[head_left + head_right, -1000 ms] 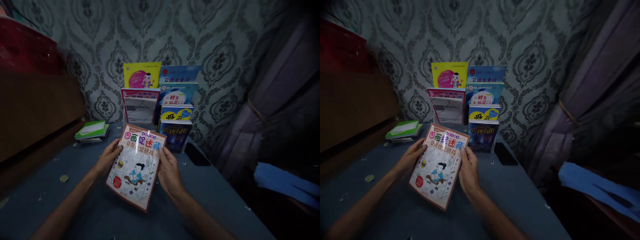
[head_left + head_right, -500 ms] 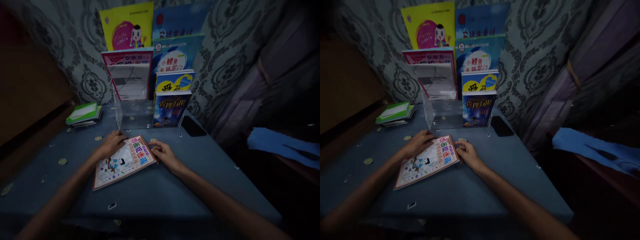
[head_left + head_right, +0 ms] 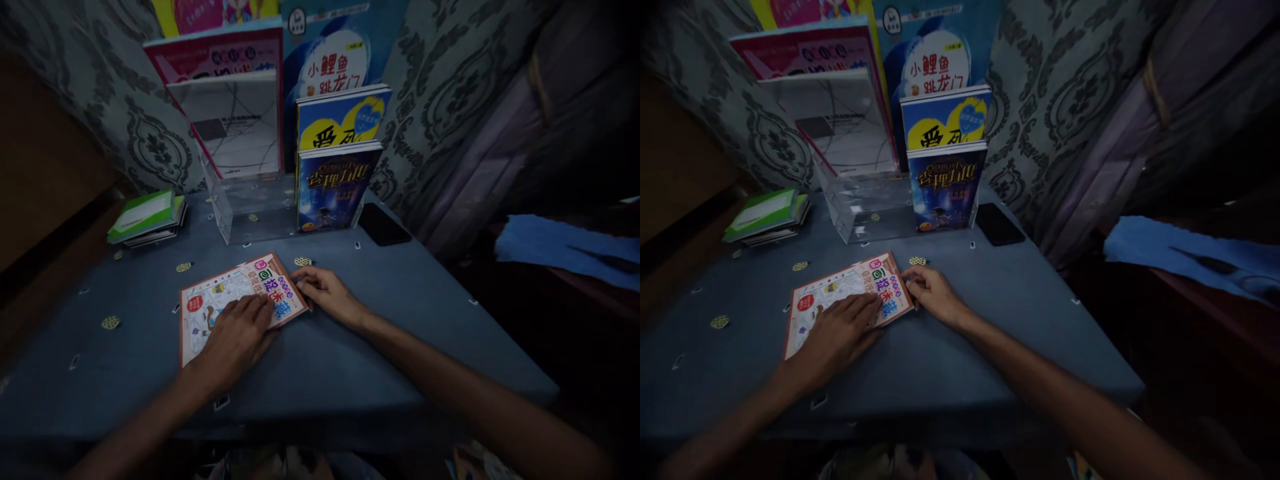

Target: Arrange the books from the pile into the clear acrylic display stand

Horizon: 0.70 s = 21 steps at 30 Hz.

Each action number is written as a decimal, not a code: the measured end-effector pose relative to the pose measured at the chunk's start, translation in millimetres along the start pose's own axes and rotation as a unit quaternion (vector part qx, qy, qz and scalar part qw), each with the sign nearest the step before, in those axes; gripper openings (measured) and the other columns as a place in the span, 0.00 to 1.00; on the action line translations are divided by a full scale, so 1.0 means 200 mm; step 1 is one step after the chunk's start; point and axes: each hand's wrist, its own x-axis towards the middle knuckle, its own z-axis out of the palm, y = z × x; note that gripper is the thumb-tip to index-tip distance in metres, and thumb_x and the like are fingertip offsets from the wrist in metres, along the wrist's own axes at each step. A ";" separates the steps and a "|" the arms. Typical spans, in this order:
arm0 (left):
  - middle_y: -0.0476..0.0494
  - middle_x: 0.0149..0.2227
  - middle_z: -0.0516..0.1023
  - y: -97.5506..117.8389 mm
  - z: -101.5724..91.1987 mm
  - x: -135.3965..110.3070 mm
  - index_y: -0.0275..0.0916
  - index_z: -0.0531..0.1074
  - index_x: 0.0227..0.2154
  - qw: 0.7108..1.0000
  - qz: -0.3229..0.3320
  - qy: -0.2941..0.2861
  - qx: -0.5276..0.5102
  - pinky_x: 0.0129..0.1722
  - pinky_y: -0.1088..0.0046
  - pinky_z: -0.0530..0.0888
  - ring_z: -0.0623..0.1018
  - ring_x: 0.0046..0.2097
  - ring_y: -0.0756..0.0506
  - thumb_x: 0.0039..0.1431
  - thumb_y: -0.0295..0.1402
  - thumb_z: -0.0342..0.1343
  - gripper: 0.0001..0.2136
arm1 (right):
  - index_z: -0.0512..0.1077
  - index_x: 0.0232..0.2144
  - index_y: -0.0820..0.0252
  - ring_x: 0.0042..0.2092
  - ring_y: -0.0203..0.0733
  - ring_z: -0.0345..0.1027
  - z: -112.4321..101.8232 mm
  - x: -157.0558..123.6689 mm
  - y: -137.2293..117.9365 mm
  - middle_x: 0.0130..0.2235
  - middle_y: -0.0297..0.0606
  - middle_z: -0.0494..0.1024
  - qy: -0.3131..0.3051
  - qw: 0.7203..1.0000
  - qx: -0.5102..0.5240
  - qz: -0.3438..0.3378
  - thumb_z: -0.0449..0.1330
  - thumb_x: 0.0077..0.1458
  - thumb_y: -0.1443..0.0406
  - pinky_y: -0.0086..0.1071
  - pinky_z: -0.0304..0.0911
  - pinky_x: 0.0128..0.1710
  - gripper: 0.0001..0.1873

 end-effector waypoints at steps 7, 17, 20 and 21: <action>0.37 0.50 0.78 -0.02 -0.07 0.03 0.38 0.73 0.48 0.999 0.008 -0.004 -0.044 0.45 0.59 0.77 0.77 0.49 0.39 0.67 0.34 0.47 0.13 | 0.71 0.40 0.61 0.21 0.30 0.62 0.00 -0.01 -0.01 0.25 0.27 0.71 -0.010 1.000 -0.002 -0.011 0.56 0.56 0.66 0.26 0.60 0.22 0.09; 0.37 0.48 0.79 -0.02 -0.13 0.04 0.38 0.75 0.47 0.997 -0.009 -0.030 -0.067 0.46 0.57 0.76 0.77 0.47 0.39 0.69 0.34 0.43 0.15 | 0.72 0.39 0.61 0.22 0.30 0.63 -0.01 -0.01 0.01 0.24 0.27 0.69 -0.014 1.000 -0.004 -0.016 0.56 0.57 0.64 0.26 0.61 0.22 0.10; 0.37 0.48 0.79 -0.03 -0.13 0.04 0.38 0.75 0.46 0.997 -0.004 -0.039 -0.069 0.45 0.56 0.76 0.78 0.47 0.39 0.68 0.33 0.43 0.15 | 0.72 0.39 0.62 0.22 0.30 0.63 -0.01 -0.01 0.00 0.25 0.27 0.69 -0.013 1.000 -0.003 -0.016 0.55 0.57 0.63 0.26 0.61 0.23 0.10; 0.37 0.48 0.78 -0.03 -0.13 0.04 0.38 0.75 0.46 0.997 -0.002 -0.042 -0.070 0.46 0.56 0.76 0.78 0.47 0.39 0.68 0.33 0.43 0.15 | 0.72 0.39 0.62 0.22 0.30 0.63 -0.01 -0.01 0.00 0.25 0.27 0.69 -0.013 1.000 -0.002 -0.016 0.55 0.57 0.63 0.26 0.61 0.23 0.10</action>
